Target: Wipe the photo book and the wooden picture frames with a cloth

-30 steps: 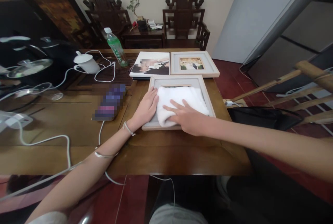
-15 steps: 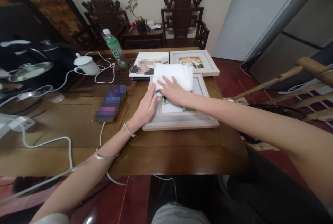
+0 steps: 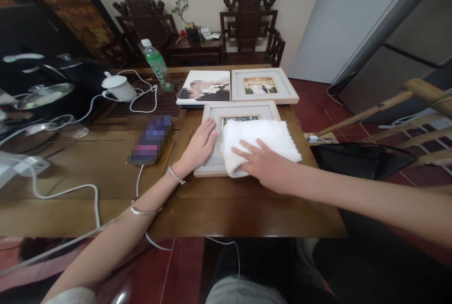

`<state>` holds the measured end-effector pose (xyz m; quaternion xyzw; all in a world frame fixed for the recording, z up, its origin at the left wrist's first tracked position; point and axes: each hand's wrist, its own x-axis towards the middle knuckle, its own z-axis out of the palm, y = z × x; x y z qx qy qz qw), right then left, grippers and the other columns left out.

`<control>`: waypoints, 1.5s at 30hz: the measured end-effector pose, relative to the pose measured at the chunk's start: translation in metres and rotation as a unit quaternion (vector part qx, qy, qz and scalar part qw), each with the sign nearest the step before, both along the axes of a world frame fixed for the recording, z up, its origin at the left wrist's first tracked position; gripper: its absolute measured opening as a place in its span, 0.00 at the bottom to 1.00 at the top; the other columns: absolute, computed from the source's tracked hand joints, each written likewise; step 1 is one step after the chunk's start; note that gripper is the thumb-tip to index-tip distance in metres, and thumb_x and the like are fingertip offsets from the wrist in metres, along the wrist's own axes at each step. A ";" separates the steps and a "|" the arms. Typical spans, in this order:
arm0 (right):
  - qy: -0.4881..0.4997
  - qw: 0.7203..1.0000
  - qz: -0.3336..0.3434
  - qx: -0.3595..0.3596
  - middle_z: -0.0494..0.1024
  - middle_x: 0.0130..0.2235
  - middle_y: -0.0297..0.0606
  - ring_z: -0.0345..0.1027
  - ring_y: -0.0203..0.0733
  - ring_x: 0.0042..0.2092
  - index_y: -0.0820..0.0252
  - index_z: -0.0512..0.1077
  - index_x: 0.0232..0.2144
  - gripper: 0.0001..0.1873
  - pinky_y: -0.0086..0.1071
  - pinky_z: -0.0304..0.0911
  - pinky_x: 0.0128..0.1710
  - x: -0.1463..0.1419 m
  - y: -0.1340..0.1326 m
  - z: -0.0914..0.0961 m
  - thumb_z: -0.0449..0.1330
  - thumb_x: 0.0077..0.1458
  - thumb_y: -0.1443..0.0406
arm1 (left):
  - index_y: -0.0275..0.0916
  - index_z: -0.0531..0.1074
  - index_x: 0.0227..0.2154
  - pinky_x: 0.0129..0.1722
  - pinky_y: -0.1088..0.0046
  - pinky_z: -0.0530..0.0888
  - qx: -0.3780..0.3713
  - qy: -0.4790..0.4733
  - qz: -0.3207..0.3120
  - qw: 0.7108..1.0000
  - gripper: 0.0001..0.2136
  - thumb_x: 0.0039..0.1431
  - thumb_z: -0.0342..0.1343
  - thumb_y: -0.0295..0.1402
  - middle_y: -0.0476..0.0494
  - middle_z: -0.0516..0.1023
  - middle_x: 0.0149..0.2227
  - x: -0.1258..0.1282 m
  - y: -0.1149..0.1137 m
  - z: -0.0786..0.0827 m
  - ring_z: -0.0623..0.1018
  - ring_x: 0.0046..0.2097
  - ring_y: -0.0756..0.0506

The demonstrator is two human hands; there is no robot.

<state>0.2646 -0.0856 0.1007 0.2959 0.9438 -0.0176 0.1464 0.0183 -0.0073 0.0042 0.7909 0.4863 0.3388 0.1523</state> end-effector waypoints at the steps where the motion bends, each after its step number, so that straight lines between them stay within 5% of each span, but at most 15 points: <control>1: -0.012 1.000 -0.010 0.003 0.54 0.76 0.53 0.43 0.67 0.76 0.62 0.75 0.60 0.31 0.69 0.54 0.68 0.007 -0.001 0.002 0.58 0.55 0.80 | 0.35 0.71 0.64 0.74 0.46 0.58 0.008 0.012 -0.004 1.000 0.27 0.75 0.40 0.45 0.33 0.70 0.69 0.000 0.001 -0.001 0.65 0.73 0.36; 6: -0.056 0.995 -0.076 -0.017 0.57 0.74 0.57 0.47 0.72 0.75 0.64 0.77 0.58 0.32 0.71 0.57 0.66 0.022 -0.009 0.020 0.61 0.51 0.82 | 0.35 0.73 0.62 0.74 0.47 0.60 0.020 0.031 -0.007 0.999 0.23 0.71 0.43 0.32 0.34 0.71 0.68 -0.004 0.005 -0.007 0.65 0.73 0.36; 10: -0.042 0.994 -0.098 -0.038 0.60 0.73 0.56 0.50 0.73 0.73 0.62 0.76 0.60 0.33 0.71 0.59 0.64 0.004 -0.013 0.026 0.62 0.53 0.81 | 0.35 0.73 0.61 0.74 0.46 0.59 0.017 0.027 -0.005 0.999 0.23 0.70 0.43 0.31 0.35 0.73 0.67 -0.004 0.005 -0.006 0.65 0.73 0.36; 19: 0.050 0.998 0.007 -0.027 0.63 0.72 0.55 0.55 0.71 0.72 0.64 0.75 0.60 0.27 0.68 0.61 0.63 -0.054 0.000 0.008 0.55 0.61 0.78 | 0.40 0.74 0.60 0.72 0.48 0.64 0.011 -0.027 -0.006 1.000 0.21 0.71 0.43 0.33 0.37 0.74 0.66 -0.005 0.004 -0.002 0.68 0.71 0.38; 24: 0.056 0.997 0.048 -0.034 0.67 0.70 0.52 0.57 0.63 0.71 0.63 0.75 0.58 0.30 0.60 0.63 0.63 -0.022 0.003 0.009 0.55 0.55 0.81 | 0.37 0.74 0.60 0.73 0.47 0.62 0.015 0.004 -0.010 1.000 0.21 0.71 0.44 0.33 0.35 0.74 0.66 -0.005 0.005 -0.002 0.68 0.71 0.37; 30: 0.047 0.998 -0.018 -0.028 0.82 0.51 0.51 0.73 0.59 0.59 0.62 0.79 0.49 0.24 0.50 0.69 0.55 0.031 -0.008 0.025 0.58 0.53 0.82 | 0.36 0.73 0.61 0.73 0.42 0.60 0.015 0.020 -0.014 1.000 0.21 0.69 0.48 0.32 0.33 0.73 0.66 -0.003 0.005 -0.003 0.66 0.72 0.34; 34: 0.035 0.999 -0.006 -0.009 0.82 0.51 0.52 0.73 0.60 0.58 0.61 0.79 0.49 0.24 0.50 0.68 0.53 0.040 -0.010 0.026 0.58 0.53 0.81 | 0.35 0.71 0.63 0.74 0.43 0.59 0.013 0.037 -0.013 0.999 0.23 0.69 0.48 0.34 0.32 0.71 0.68 -0.003 0.006 -0.004 0.64 0.73 0.33; 38: 0.033 0.999 0.042 0.003 0.77 0.61 0.52 0.70 0.59 0.61 0.62 0.77 0.54 0.27 0.47 0.66 0.53 0.015 -0.004 0.020 0.57 0.55 0.80 | 0.37 0.70 0.64 0.74 0.41 0.58 0.002 0.040 -0.013 0.999 0.24 0.70 0.48 0.37 0.33 0.71 0.68 -0.003 0.006 -0.004 0.63 0.73 0.32; 45: 0.036 0.996 0.082 -0.023 0.80 0.56 0.47 0.71 0.56 0.56 0.63 0.76 0.53 0.23 0.44 0.65 0.48 -0.042 0.012 0.016 0.52 0.60 0.79 | 0.42 0.74 0.60 0.73 0.45 0.62 0.007 0.001 -0.008 1.000 0.21 0.72 0.44 0.36 0.39 0.73 0.67 -0.003 0.003 -0.002 0.65 0.73 0.36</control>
